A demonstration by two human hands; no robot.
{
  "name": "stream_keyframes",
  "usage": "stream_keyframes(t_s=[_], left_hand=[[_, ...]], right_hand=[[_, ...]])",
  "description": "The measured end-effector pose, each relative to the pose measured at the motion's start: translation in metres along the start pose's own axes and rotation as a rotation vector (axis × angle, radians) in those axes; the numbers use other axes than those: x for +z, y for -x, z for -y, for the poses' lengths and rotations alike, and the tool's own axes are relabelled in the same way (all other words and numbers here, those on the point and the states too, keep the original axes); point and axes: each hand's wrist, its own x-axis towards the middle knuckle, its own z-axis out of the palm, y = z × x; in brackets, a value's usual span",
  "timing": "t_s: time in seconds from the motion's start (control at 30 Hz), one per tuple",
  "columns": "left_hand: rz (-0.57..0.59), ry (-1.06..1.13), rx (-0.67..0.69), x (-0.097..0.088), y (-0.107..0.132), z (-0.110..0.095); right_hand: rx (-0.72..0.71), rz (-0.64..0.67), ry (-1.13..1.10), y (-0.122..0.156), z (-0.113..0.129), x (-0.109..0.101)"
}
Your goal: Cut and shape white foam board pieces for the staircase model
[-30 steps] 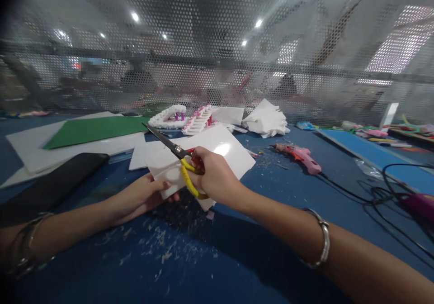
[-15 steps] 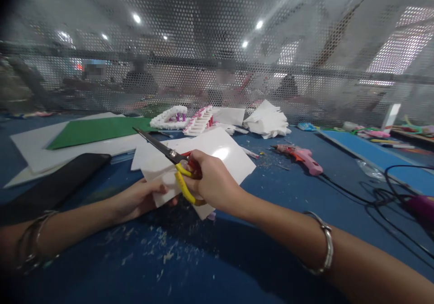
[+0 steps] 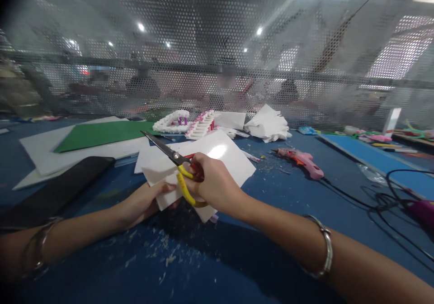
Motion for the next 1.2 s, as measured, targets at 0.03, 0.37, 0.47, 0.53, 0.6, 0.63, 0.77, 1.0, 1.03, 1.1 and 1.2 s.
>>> stream_keyframes(t_s=[0.03,0.37,0.47,0.53,0.6,0.63,0.77,1.0,1.03,1.1,1.2], left_hand=[[0.006,-0.01,-0.011,-0.001,0.0,0.0],[0.109,-0.295,0.107,-0.019,-0.004,0.0],[0.088,-0.329,0.166,-0.018,-0.004,-0.005],[0.052,-0.348,0.206,-0.017,-0.002,-0.01],[0.018,-0.371,0.229,-0.015,-0.001,-0.015],[0.005,-0.38,0.239,-0.014,0.0,-0.017],[-0.002,-0.417,0.279,-0.013,0.001,-0.023],[-0.112,-0.283,0.243,-0.019,-0.004,-0.024],[-0.129,-0.285,0.239,-0.02,-0.004,-0.025],[-0.148,-0.286,0.252,-0.02,-0.004,-0.027],[-0.147,-0.259,0.307,-0.021,-0.004,-0.029]], right_hand=[[-0.003,0.0,0.0,0.0,0.0,-0.001],[0.094,-0.022,-0.141,-0.014,-0.002,-0.029],[0.055,-0.035,-0.084,-0.014,0.0,-0.035],[0.015,-0.042,-0.031,-0.013,0.002,-0.038],[-0.002,-0.047,0.03,-0.013,0.003,-0.04],[-0.005,-0.05,0.055,-0.013,0.003,-0.041],[-0.021,-0.058,0.081,-0.013,0.003,-0.045],[0.044,-0.07,0.02,-0.012,0.004,-0.043],[0.05,-0.071,0.011,-0.012,0.005,-0.043],[0.044,-0.09,-0.016,-0.012,0.006,-0.044],[0.017,-0.192,-0.105,-0.016,0.003,-0.047]])
